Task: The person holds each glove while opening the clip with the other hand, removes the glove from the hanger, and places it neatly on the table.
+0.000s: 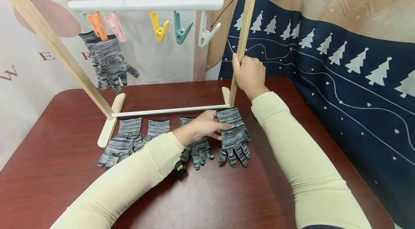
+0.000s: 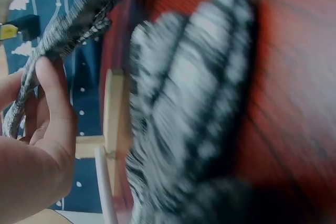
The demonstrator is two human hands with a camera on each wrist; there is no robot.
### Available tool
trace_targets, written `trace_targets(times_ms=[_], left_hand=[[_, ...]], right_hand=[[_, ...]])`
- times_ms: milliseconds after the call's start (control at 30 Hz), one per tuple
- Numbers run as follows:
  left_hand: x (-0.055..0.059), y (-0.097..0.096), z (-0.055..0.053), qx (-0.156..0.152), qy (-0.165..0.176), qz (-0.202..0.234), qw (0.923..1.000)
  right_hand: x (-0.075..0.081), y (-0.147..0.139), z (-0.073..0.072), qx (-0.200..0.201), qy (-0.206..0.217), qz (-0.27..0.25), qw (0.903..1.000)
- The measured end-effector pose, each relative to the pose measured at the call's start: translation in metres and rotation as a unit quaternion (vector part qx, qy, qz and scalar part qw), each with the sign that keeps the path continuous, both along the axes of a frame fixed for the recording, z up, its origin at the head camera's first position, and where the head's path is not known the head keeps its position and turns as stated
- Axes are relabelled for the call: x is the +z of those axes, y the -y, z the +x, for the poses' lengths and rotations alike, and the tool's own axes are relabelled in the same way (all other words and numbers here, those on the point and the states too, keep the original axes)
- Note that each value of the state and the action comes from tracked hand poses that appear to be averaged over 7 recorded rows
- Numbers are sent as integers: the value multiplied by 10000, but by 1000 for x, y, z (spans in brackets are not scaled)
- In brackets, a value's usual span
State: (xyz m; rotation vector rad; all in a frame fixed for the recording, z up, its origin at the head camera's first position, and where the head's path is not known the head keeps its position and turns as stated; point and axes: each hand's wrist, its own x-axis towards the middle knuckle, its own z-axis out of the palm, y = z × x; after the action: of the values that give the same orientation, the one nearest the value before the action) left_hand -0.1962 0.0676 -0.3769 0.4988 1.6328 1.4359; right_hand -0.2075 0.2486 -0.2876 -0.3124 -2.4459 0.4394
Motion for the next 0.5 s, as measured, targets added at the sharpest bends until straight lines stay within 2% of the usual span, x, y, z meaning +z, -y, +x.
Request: trace_targets(times_ms=[67,133,200,233,267,367,500], left_hand=[[-3,1,-2,-21,-68,-84,9999],[-5,3,-5,-84,-317,-270,9991],[-7,6,-8,-231,-778,-566,9951],[-7,7,-10,-319,-1074,-763,9908],[-7,8,-11,-440,-1408,-964,9843],[-5,12,-14,-819,-2344,-1494,9571],[-4,14,-14,-1234,-3333,-2096,9109]], right_hand=[[0,0,1,-13,29,-22,10000],[1,0,1,-19,45,-40,10000],[1,1,1,-30,24,-33,10000],[2,1,1,-36,0,-11,10000],[2,2,1,-37,-26,10,10000],[3,3,1,-43,-93,87,9999],[3,4,1,-57,-67,98,9999]])
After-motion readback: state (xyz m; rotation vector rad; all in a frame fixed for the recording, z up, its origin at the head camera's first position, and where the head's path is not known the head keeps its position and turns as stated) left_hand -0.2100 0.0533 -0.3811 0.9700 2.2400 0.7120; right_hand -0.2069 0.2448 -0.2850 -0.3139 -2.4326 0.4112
